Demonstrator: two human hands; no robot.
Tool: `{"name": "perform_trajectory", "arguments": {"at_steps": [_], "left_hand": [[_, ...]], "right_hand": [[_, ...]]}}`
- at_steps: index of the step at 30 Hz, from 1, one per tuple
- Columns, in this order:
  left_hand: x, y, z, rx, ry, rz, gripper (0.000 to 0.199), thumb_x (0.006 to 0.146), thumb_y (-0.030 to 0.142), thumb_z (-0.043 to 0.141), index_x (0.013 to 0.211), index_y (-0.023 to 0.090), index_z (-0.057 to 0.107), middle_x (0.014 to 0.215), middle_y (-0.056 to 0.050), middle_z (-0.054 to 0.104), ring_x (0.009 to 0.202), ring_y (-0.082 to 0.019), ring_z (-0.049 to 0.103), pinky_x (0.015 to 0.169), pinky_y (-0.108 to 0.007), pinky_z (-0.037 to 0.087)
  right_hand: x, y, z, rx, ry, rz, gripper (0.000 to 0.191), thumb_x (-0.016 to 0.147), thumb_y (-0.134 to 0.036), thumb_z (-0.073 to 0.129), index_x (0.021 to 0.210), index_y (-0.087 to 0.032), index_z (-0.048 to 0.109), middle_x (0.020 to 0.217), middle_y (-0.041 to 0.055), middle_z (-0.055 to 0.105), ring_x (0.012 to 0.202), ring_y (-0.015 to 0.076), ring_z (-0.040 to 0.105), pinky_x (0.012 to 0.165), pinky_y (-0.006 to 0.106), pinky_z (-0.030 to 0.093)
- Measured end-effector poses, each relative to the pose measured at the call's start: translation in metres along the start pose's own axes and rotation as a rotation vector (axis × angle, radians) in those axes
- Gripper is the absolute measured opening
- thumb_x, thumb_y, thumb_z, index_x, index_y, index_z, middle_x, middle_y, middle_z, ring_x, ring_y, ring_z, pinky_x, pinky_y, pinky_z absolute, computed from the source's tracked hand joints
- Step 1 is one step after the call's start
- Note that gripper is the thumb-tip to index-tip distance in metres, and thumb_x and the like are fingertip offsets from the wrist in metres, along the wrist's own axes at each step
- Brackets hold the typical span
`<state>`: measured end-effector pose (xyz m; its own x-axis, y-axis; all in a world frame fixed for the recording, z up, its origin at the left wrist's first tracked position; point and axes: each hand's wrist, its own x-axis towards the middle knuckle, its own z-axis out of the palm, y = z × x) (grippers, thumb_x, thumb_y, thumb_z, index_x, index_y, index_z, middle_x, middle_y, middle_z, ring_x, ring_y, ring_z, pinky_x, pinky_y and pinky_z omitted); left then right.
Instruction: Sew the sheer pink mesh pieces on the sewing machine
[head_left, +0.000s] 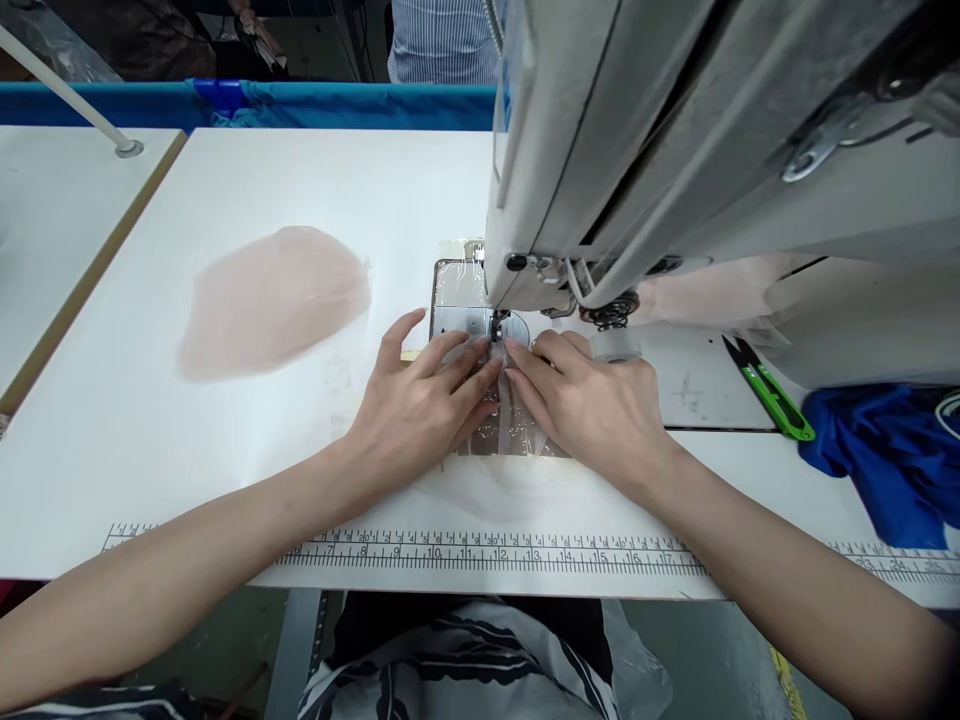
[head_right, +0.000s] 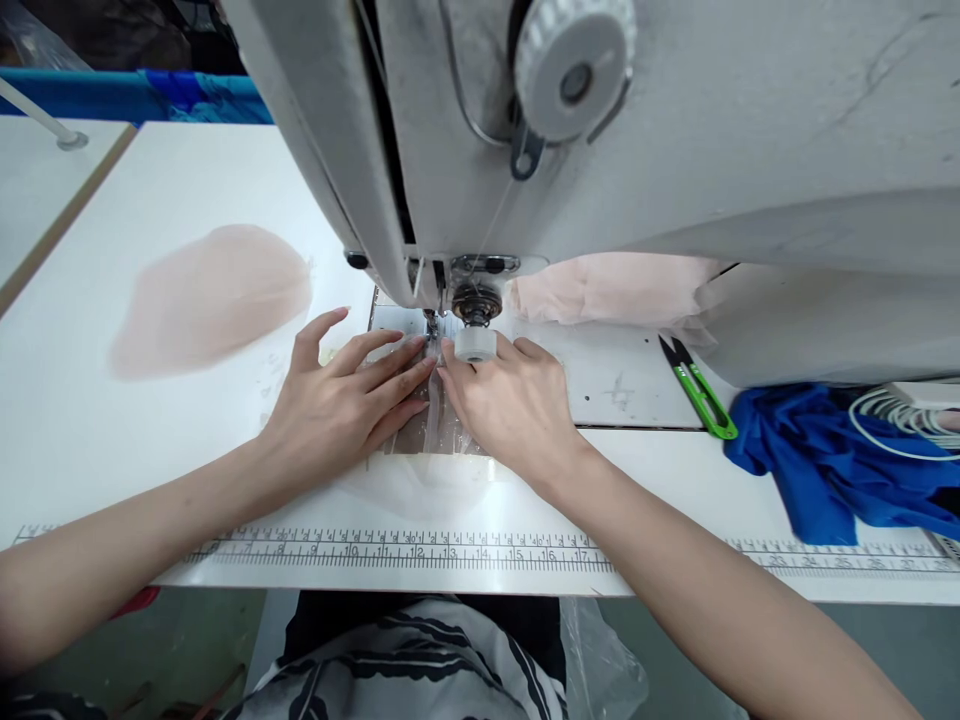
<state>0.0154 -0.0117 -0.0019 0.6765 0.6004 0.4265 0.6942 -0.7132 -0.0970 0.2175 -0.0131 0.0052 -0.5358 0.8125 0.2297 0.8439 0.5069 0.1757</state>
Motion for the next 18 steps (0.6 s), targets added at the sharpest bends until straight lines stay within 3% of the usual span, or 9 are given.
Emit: {"name": "perform_trajectory", "arguments": {"at_steps": [18], "left_hand": [[0.0012,-0.0008,0.0017,-0.009,0.033,-0.008,0.028,0.1,0.028,0.05,0.121,0.017,0.065,0.12,-0.007,0.071,0.11,-0.023,0.064,0.109,-0.055,0.032]], "right_hand": [[0.0032,-0.002,-0.0023,0.002,-0.077,0.048,0.042,0.103,-0.028,0.032,0.126,-0.02,0.067,0.097,0.0108,0.074,0.079,0.0187,0.061,0.06,0.032,0.034]]}}
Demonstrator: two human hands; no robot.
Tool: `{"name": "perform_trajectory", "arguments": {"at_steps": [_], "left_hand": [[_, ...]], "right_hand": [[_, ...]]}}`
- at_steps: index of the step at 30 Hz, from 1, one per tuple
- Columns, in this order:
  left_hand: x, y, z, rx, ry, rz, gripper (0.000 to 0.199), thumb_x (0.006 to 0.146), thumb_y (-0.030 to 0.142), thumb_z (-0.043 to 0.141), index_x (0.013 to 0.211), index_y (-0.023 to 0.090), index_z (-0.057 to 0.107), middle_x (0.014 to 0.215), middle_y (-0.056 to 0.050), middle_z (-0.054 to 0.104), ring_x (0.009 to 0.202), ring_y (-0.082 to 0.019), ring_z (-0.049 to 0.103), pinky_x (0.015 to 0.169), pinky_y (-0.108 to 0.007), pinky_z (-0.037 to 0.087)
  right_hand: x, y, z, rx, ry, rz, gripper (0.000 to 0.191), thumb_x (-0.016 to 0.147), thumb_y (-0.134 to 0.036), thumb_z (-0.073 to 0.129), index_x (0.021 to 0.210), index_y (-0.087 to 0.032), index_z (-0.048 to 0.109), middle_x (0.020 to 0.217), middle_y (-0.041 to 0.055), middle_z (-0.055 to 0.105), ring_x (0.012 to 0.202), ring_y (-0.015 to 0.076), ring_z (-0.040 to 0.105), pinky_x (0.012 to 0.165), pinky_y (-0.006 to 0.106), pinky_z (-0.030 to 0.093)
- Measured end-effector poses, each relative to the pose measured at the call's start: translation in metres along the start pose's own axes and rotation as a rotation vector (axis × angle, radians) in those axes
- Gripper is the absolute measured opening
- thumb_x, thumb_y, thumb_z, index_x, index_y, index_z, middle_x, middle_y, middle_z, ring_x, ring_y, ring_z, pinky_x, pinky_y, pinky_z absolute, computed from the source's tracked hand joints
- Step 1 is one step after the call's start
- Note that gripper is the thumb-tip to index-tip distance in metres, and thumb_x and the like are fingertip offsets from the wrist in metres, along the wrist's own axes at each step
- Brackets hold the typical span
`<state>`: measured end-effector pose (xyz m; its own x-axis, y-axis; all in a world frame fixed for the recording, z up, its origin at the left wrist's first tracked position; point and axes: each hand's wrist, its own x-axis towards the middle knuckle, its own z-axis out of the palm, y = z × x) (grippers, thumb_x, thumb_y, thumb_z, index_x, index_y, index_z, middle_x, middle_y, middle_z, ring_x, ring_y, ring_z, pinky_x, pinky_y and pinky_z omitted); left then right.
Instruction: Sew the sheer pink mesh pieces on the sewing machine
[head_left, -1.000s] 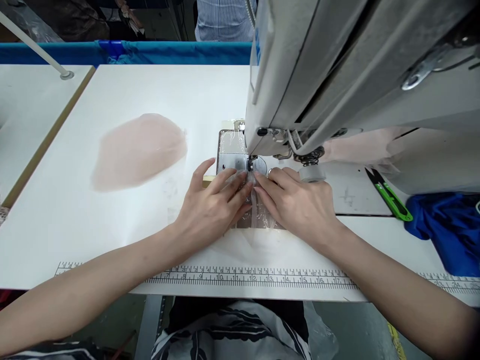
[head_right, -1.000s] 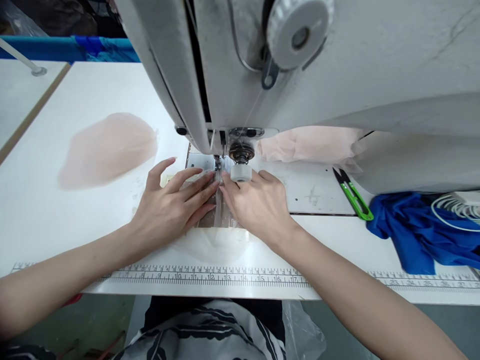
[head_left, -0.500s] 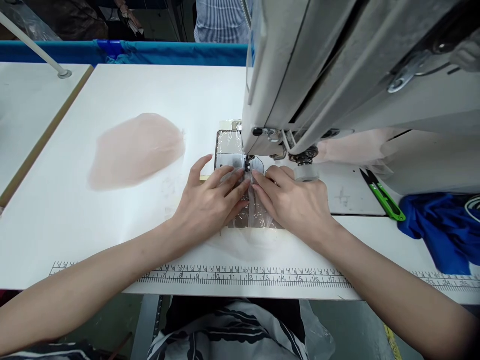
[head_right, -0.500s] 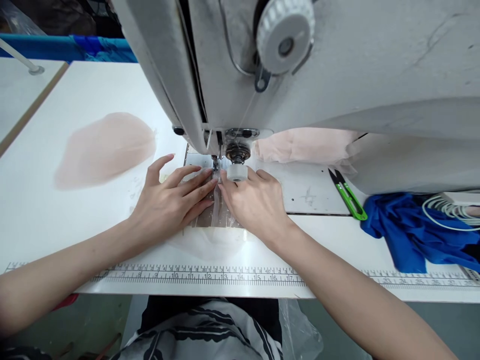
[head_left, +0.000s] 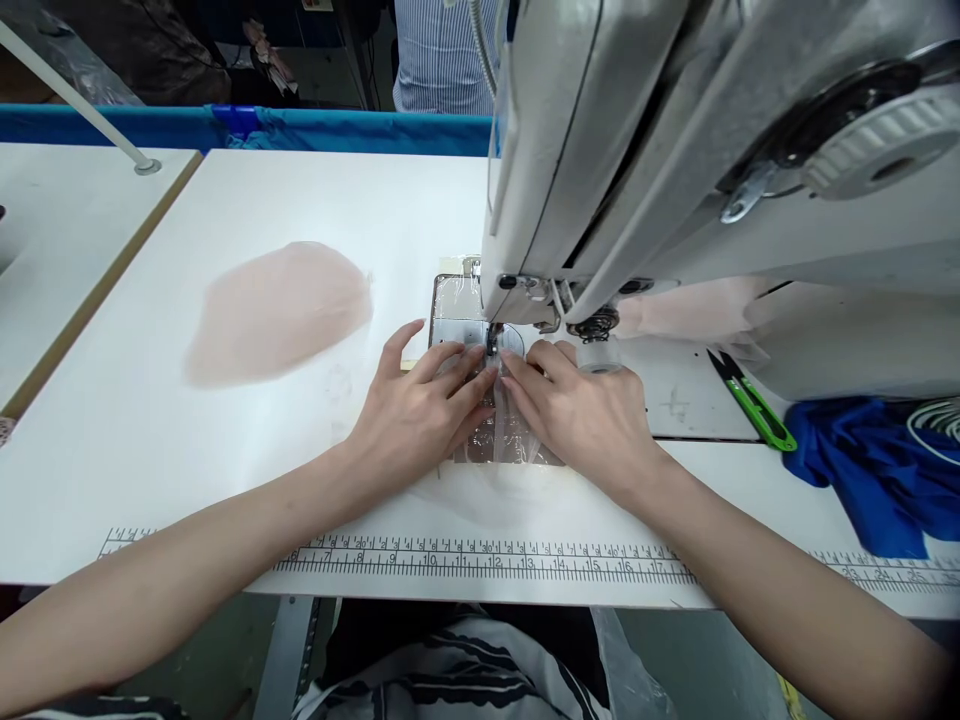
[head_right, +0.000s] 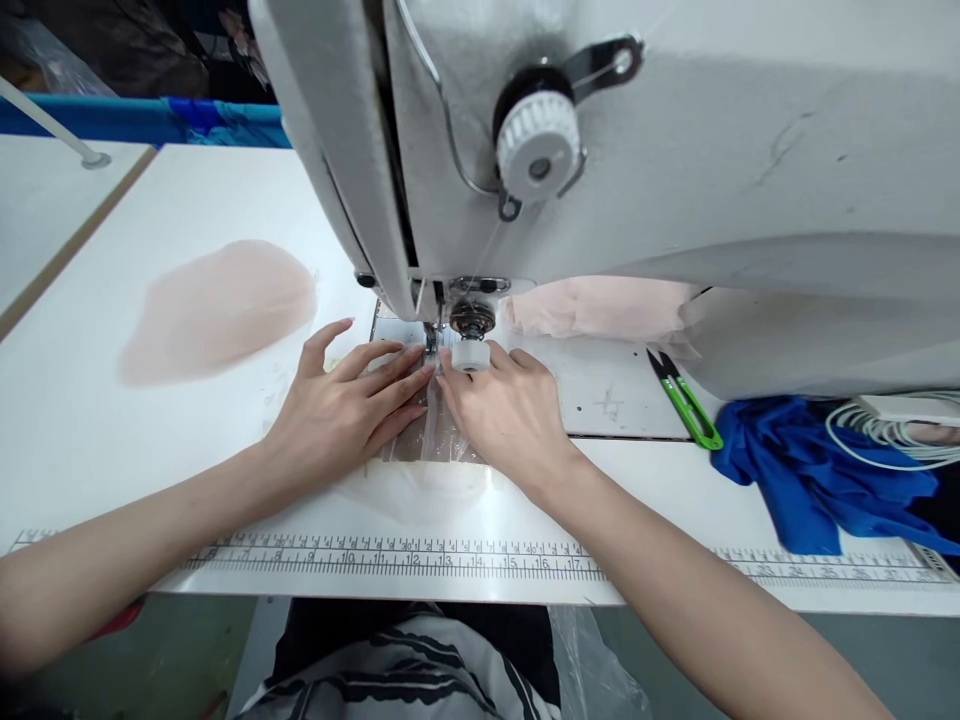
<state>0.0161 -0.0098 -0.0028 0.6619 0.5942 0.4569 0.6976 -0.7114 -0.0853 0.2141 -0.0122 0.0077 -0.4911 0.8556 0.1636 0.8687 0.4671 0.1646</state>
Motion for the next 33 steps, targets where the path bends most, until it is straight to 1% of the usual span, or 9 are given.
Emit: {"name": "perform_trajectory", "arguments": {"at_steps": [14,18,20,22,24,26,28,31,33], "left_hand": [[0.0,-0.005,0.005,-0.072,-0.031,-0.036,0.031,0.099,0.031,0.051,0.126,0.022,0.062,0.125,-0.007,0.068,0.116,-0.025,0.062,0.112,-0.056,0.029],[0.001,-0.006,-0.01,-0.133,-0.016,-0.007,0.025,0.099,0.025,0.05,0.117,0.017,0.065,0.116,-0.007,0.072,0.112,-0.023,0.063,0.104,-0.045,0.042],[0.001,-0.006,-0.025,-0.261,-0.108,0.016,0.021,0.097,0.03,0.053,0.106,0.016,0.066,0.105,-0.006,0.072,0.098,-0.02,0.065,0.086,-0.036,0.05],[0.001,-0.005,-0.041,-0.376,-0.3,0.05,0.029,0.09,0.045,0.061,0.098,0.017,0.064,0.096,-0.005,0.068,0.083,-0.02,0.061,0.069,-0.032,0.05],[0.0,-0.002,-0.053,-0.389,-0.458,0.076,0.037,0.079,0.049,0.07,0.096,0.017,0.061,0.095,-0.006,0.064,0.083,-0.022,0.057,0.066,-0.033,0.048],[-0.001,0.003,-0.056,-0.329,-0.514,0.092,0.028,0.077,0.034,0.071,0.094,0.016,0.059,0.094,-0.006,0.061,0.086,-0.024,0.055,0.07,-0.035,0.048],[-0.001,0.008,-0.048,-0.243,-0.483,0.105,0.015,0.078,0.015,0.061,0.093,0.016,0.058,0.091,-0.006,0.061,0.083,-0.023,0.054,0.071,-0.035,0.047],[0.001,0.011,-0.028,-0.163,-0.36,0.079,0.018,0.083,0.003,0.047,0.084,0.015,0.059,0.077,-0.004,0.061,0.072,-0.02,0.054,0.065,-0.032,0.043],[0.004,0.009,-0.018,-0.239,-0.329,-0.005,0.026,0.083,-0.001,0.04,0.076,0.016,0.058,0.07,-0.002,0.059,0.066,-0.017,0.053,0.059,-0.027,0.04]], "right_hand": [[0.001,0.004,0.002,-0.04,0.062,0.002,0.042,0.104,-0.031,0.033,0.128,-0.02,0.066,0.096,0.011,0.073,0.077,0.0185,0.06,0.056,0.032,0.027],[0.0,0.009,-0.014,0.048,-0.019,0.014,0.04,0.103,-0.032,0.035,0.115,-0.02,0.072,0.088,0.0092,0.072,0.066,0.0163,0.057,0.053,0.031,0.025],[-0.003,0.014,-0.027,0.205,-0.093,-0.015,0.032,0.1,-0.031,0.042,0.107,-0.022,0.072,0.09,0.0058,0.071,0.063,0.0141,0.055,0.052,0.029,0.026],[-0.008,0.017,-0.039,0.43,-0.225,-0.133,0.017,0.092,-0.034,0.058,0.1,-0.025,0.071,0.099,0.0011,0.069,0.065,0.0123,0.056,0.053,0.026,0.029],[-0.012,0.019,-0.046,0.544,-0.365,-0.239,0.012,0.084,-0.031,0.068,0.094,-0.025,0.068,0.101,-0.0011,0.067,0.065,0.0116,0.056,0.052,0.025,0.03],[-0.015,0.019,-0.048,0.565,-0.407,-0.263,0.002,0.087,-0.023,0.062,0.087,-0.022,0.065,0.096,-0.001,0.065,0.064,0.0113,0.055,0.051,0.025,0.029],[-0.015,0.019,-0.048,0.594,-0.39,-0.216,0.014,0.092,-0.016,0.053,0.081,-0.021,0.061,0.087,-0.0014,0.064,0.063,0.0113,0.054,0.051,0.025,0.028],[-0.013,0.021,-0.048,0.702,-0.367,-0.09,0.018,0.096,-0.017,0.046,0.082,-0.022,0.058,0.07,-0.0045,0.06,0.058,0.0109,0.052,0.052,0.025,0.03],[-0.011,0.021,-0.049,0.747,-0.343,-0.039,0.017,0.097,-0.022,0.046,0.085,-0.023,0.057,0.066,-0.0051,0.059,0.056,0.0109,0.052,0.052,0.025,0.03]]}}
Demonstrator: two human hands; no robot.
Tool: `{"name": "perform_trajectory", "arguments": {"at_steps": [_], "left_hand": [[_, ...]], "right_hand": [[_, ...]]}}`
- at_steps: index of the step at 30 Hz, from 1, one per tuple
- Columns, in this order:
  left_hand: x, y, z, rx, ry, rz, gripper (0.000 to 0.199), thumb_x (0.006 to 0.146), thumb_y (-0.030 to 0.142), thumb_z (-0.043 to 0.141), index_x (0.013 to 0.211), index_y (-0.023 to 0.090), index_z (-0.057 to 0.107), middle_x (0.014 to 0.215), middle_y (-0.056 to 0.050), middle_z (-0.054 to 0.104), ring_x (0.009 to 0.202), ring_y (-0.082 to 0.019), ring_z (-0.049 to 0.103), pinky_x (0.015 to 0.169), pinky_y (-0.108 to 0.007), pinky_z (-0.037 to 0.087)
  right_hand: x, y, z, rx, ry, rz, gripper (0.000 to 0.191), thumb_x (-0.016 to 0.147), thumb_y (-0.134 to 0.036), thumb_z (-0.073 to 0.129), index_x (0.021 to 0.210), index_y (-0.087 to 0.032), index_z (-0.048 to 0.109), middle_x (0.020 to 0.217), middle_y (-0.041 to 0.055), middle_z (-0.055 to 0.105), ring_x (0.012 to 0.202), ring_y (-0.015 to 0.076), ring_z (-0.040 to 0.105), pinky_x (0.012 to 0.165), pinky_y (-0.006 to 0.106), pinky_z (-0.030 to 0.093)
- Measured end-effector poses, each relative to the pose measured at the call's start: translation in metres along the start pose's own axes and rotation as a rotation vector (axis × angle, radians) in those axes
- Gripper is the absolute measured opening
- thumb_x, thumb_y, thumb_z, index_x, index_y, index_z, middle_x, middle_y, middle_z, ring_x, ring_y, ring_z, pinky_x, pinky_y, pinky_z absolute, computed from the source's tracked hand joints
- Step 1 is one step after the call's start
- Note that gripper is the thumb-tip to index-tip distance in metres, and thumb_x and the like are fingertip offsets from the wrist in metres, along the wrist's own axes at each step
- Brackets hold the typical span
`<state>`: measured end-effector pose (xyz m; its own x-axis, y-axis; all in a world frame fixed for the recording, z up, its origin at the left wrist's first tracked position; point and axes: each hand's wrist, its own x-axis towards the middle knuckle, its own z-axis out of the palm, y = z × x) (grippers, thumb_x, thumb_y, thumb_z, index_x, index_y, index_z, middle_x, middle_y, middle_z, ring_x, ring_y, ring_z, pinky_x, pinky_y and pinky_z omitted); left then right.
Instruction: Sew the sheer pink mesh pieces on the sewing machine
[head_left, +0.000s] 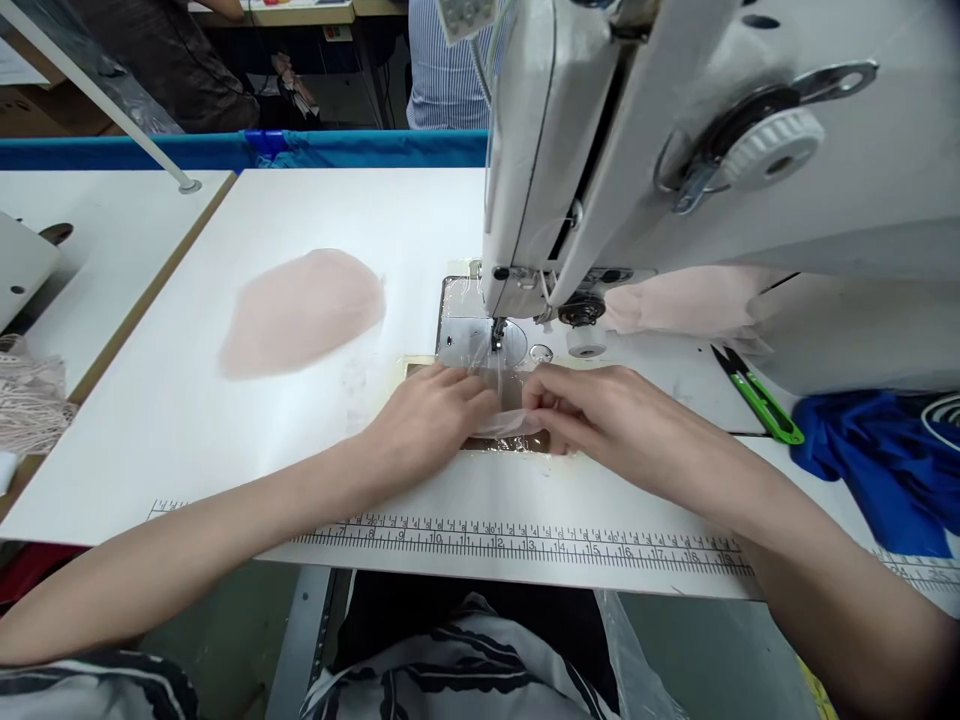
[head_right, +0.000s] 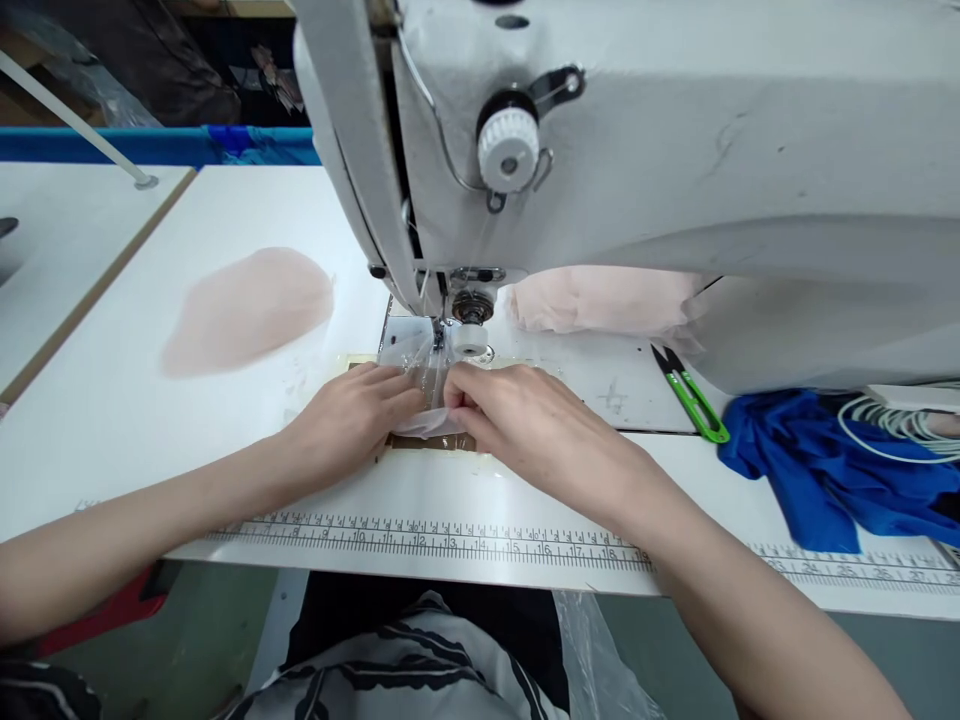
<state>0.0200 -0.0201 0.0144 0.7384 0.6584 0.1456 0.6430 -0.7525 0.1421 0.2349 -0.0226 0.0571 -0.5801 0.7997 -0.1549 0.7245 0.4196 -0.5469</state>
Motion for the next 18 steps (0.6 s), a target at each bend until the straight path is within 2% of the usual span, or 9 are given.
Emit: {"name": "perform_trajectory", "arguments": {"at_steps": [3,6,9,11,12,14,18], "left_hand": [[0.007,-0.007,-0.002,-0.263,0.004,-0.142,0.03,0.077,-0.005,0.036,0.074,0.016,0.058,0.069,-0.001,0.06,0.061,-0.013,0.053,0.054,-0.022,0.038],[0.012,-0.012,-0.015,-0.442,-0.01,-0.245,0.029,0.083,0.004,0.035,0.086,0.015,0.062,0.074,-0.001,0.065,0.06,-0.012,0.055,0.055,-0.022,0.041],[0.019,-0.018,-0.026,-0.403,-0.058,-0.19,0.027,0.094,0.029,0.042,0.102,0.016,0.065,0.088,-0.003,0.069,0.072,-0.015,0.061,0.061,-0.026,0.044],[0.025,-0.025,-0.03,-0.322,-0.114,-0.142,0.036,0.094,0.047,0.047,0.092,0.016,0.066,0.081,-0.004,0.066,0.068,-0.016,0.058,0.058,-0.027,0.041],[0.027,-0.028,-0.031,-0.293,-0.14,-0.137,0.04,0.093,0.05,0.048,0.082,0.016,0.065,0.075,-0.003,0.063,0.062,-0.015,0.055,0.055,-0.027,0.037],[0.031,-0.033,-0.031,-0.278,-0.157,-0.14,0.04,0.094,0.044,0.049,0.069,0.016,0.06,0.068,-0.001,0.056,0.055,-0.011,0.047,0.052,-0.026,0.033],[0.03,-0.038,-0.029,-0.386,-0.144,-0.131,0.036,0.093,0.029,0.048,0.062,0.015,0.058,0.071,-0.002,0.054,0.056,-0.01,0.045,0.054,-0.025,0.035]], "right_hand": [[0.001,-0.001,0.001,-0.038,0.039,-0.048,0.007,0.092,-0.028,0.058,0.088,-0.022,0.06,0.076,-0.0026,0.064,0.063,0.0125,0.055,0.053,0.025,0.031],[0.004,0.001,0.008,-0.155,0.108,-0.07,0.012,0.09,-0.02,0.056,0.083,-0.02,0.066,0.078,-0.0002,0.064,0.062,0.0122,0.053,0.052,0.026,0.028],[0.007,0.006,0.016,-0.279,0.366,-0.064,0.025,0.094,-0.02,0.049,0.089,-0.022,0.073,0.085,0.0023,0.067,0.06,0.0111,0.051,0.051,0.026,0.026],[0.009,0.01,0.02,-0.336,0.555,-0.085,0.03,0.097,-0.025,0.045,0.097,-0.024,0.075,0.091,0.0034,0.068,0.061,0.0107,0.052,0.051,0.025,0.028],[0.01,0.011,0.022,-0.354,0.614,-0.099,0.033,0.099,-0.028,0.043,0.098,-0.025,0.075,0.091,0.0032,0.069,0.062,0.0102,0.052,0.051,0.024,0.028],[0.012,0.014,0.023,-0.38,0.658,-0.113,0.038,0.101,-0.031,0.038,0.098,-0.027,0.076,0.085,0.002,0.069,0.06,0.0094,0.052,0.05,0.024,0.028],[0.014,0.016,0.024,-0.418,0.651,-0.089,0.037,0.102,-0.032,0.039,0.101,-0.027,0.076,0.069,-0.0001,0.065,0.056,0.0092,0.05,0.05,0.026,0.025]]}}
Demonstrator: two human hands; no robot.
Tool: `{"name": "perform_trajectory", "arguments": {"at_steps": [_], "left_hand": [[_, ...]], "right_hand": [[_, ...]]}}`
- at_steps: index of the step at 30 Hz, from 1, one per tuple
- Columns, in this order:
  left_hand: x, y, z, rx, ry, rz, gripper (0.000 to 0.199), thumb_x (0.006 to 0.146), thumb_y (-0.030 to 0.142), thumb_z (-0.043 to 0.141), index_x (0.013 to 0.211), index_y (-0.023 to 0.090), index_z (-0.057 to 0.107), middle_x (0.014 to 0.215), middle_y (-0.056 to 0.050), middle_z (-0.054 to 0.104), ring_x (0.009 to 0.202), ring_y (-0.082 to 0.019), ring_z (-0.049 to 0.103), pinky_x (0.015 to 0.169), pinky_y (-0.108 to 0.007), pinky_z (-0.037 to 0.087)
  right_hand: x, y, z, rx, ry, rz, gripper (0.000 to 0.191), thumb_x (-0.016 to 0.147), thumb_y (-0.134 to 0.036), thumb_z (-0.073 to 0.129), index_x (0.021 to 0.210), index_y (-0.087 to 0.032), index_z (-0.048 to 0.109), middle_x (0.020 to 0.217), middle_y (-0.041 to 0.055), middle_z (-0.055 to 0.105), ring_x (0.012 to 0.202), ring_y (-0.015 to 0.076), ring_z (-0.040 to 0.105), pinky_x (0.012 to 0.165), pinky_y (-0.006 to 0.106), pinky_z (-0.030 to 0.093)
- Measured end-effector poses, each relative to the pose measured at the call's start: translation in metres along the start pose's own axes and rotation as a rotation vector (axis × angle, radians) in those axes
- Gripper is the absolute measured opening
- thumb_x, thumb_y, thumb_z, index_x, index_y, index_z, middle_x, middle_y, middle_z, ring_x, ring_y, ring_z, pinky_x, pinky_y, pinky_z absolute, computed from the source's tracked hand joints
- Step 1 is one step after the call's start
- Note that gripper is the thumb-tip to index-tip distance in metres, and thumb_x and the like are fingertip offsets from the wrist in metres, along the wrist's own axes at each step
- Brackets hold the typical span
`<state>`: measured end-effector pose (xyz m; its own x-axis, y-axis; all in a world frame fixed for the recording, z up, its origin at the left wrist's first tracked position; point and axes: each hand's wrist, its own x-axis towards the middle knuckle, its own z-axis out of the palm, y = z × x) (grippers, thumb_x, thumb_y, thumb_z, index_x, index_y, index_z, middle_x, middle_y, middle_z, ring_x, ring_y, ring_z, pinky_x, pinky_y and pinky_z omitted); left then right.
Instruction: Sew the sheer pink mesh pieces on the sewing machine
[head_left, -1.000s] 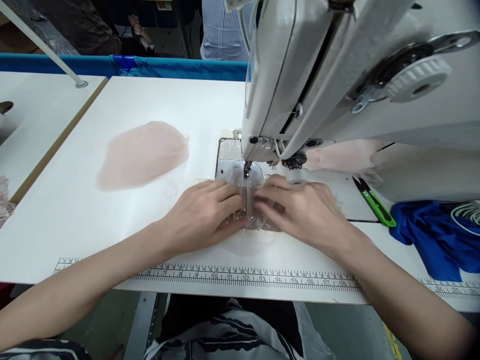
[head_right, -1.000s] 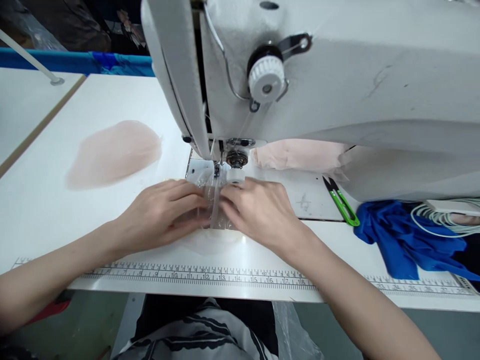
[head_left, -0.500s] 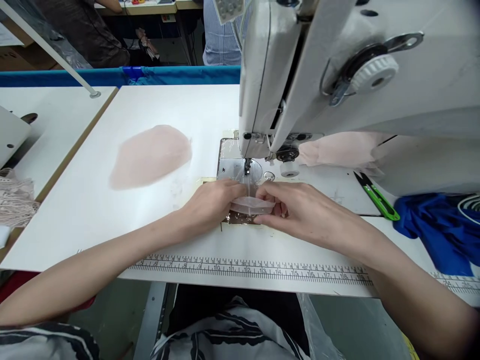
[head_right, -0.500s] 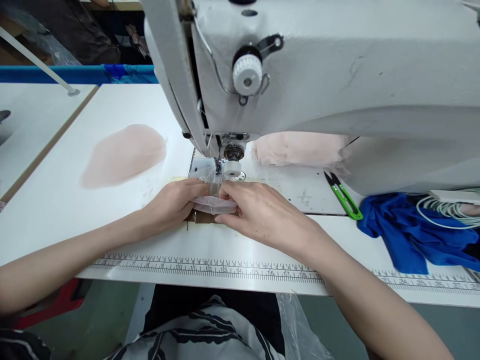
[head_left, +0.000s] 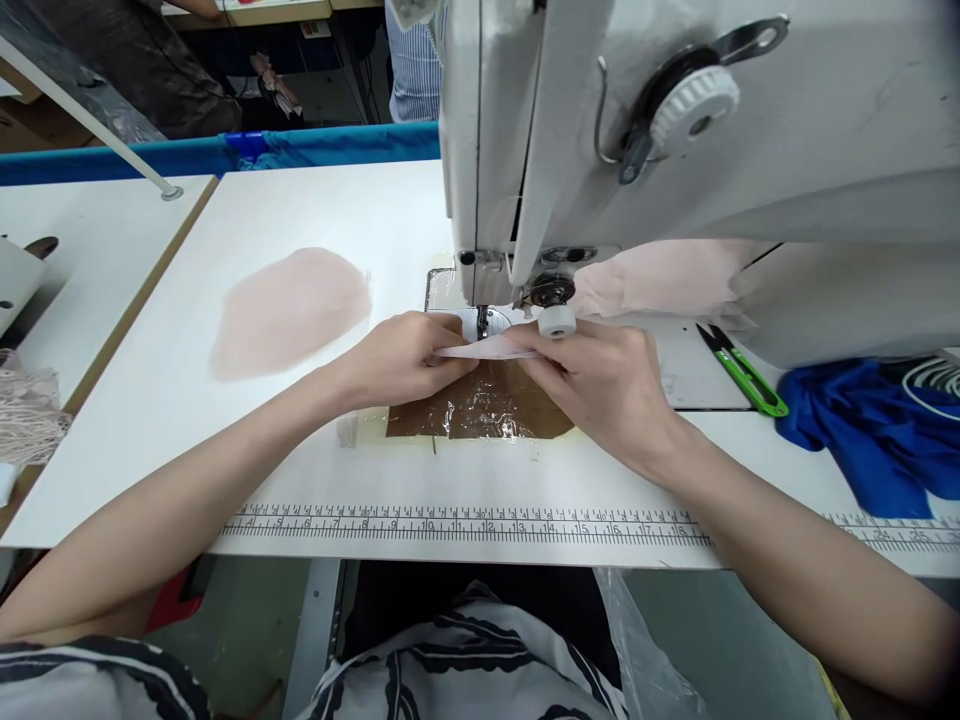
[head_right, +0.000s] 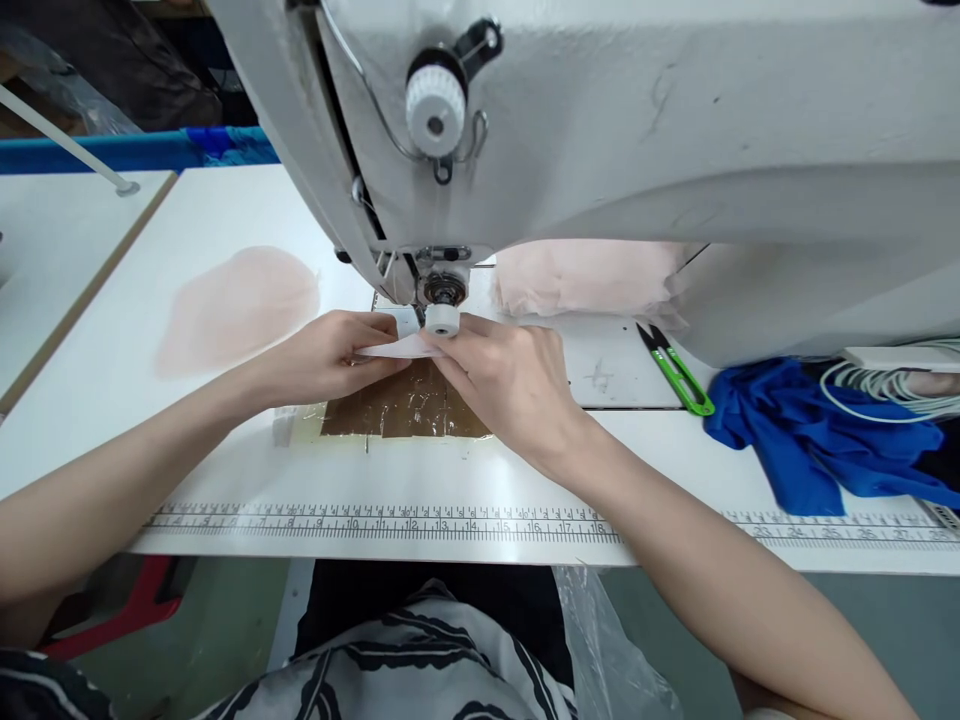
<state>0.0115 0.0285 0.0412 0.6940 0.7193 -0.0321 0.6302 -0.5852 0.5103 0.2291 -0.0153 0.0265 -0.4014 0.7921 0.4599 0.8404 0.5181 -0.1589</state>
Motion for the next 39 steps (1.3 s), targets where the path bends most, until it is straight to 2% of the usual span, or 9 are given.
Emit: {"name": "perform_trajectory", "arguments": {"at_steps": [7,12,16,22,25,30,34,37,39], "left_hand": [[-0.006,-0.004,0.01,0.116,0.119,-0.013,0.03,0.087,0.019,0.048,0.105,0.022,0.072,0.085,-0.002,0.064,0.066,-0.013,0.057,0.059,-0.025,0.039],[-0.004,-0.009,0.012,0.106,0.127,0.052,0.025,0.089,0.023,0.049,0.088,0.019,0.073,0.081,-0.003,0.061,0.064,-0.013,0.054,0.057,-0.025,0.037],[-0.004,-0.006,0.006,-0.079,0.075,0.051,0.041,0.096,0.033,0.047,0.066,0.015,0.066,0.069,0.0,0.05,0.056,-0.01,0.044,0.054,-0.026,0.033],[-0.013,-0.001,0.007,-0.196,0.08,0.08,0.047,0.1,0.036,0.041,0.067,0.016,0.068,0.068,0.001,0.047,0.057,-0.009,0.043,0.054,-0.025,0.035],[-0.021,-0.001,0.018,-0.054,0.137,0.217,0.039,0.099,0.033,0.043,0.076,0.017,0.071,0.074,-0.001,0.055,0.058,-0.009,0.048,0.052,-0.023,0.035],[-0.034,0.003,0.037,0.488,0.311,0.497,0.03,0.096,0.021,0.049,0.074,0.016,0.069,0.074,-0.002,0.064,0.063,-0.014,0.054,0.052,-0.028,0.038],[-0.04,0.009,0.042,0.62,0.391,0.503,0.016,0.095,0.014,0.055,0.09,0.013,0.07,0.104,-0.006,0.073,0.087,-0.019,0.065,0.07,-0.033,0.048],[-0.044,0.01,0.043,0.625,0.343,0.476,0.021,0.097,0.013,0.052,0.108,0.009,0.069,0.128,-0.015,0.065,0.118,-0.027,0.061,0.089,-0.04,0.05],[-0.046,0.009,0.043,0.613,0.304,0.455,0.025,0.098,0.013,0.049,0.114,0.01,0.068,0.129,-0.016,0.064,0.12,-0.028,0.061,0.095,-0.044,0.049]], "right_hand": [[-0.001,-0.005,-0.001,-0.011,0.004,-0.01,0.034,0.098,-0.027,0.041,0.1,-0.028,0.075,0.06,-0.0024,0.061,0.053,0.0092,0.049,0.049,0.025,0.027],[0.001,-0.005,0.0,-0.033,0.027,-0.024,0.035,0.097,-0.024,0.041,0.097,-0.028,0.076,0.058,-0.0022,0.061,0.051,0.0091,0.048,0.049,0.024,0.028],[0.0,-0.003,0.003,-0.005,0.04,-0.034,0.032,0.097,-0.026,0.045,0.098,-0.027,0.076,0.061,-0.0029,0.064,0.049,0.0084,0.046,0.048,0.025,0.026],[0.0,-0.007,-0.004,0.101,-0.078,-0.024,0.028,0.093,-0.022,0.049,0.085,-0.024,0.075,0.062,-0.0037,0.067,0.05,0.0085,0.049,0.049,0.025,0.023],[0.0,-0.01,-0.011,0.125,-0.2,-0.061,0.024,0.091,-0.019,0.052,0.081,-0.023,0.074,0.066,-0.0039,0.069,0.053,0.0092,0.052,0.049,0.026,0.022],[-0.001,-0.016,-0.014,0.049,-0.316,-0.202,0.025,0.087,-0.012,0.057,0.066,-0.02,0.068,0.073,-0.002,0.07,0.073,0.015,0.058,0.057,0.029,0.029],[-0.006,-0.018,-0.01,0.027,-0.255,-0.289,0.023,0.089,-0.012,0.059,0.072,-0.02,0.072,0.085,0.0007,0.074,0.096,0.0208,0.062,0.07,0.032,0.035],[-0.007,-0.018,-0.009,0.039,-0.254,-0.294,0.02,0.088,-0.012,0.06,0.075,-0.02,0.073,0.086,0.001,0.074,0.095,0.0206,0.064,0.073,0.033,0.038],[-0.007,-0.017,-0.009,0.047,-0.262,-0.288,0.02,0.088,-0.01,0.059,0.078,-0.019,0.074,0.086,0.001,0.075,0.09,0.0194,0.066,0.075,0.033,0.041]]}}
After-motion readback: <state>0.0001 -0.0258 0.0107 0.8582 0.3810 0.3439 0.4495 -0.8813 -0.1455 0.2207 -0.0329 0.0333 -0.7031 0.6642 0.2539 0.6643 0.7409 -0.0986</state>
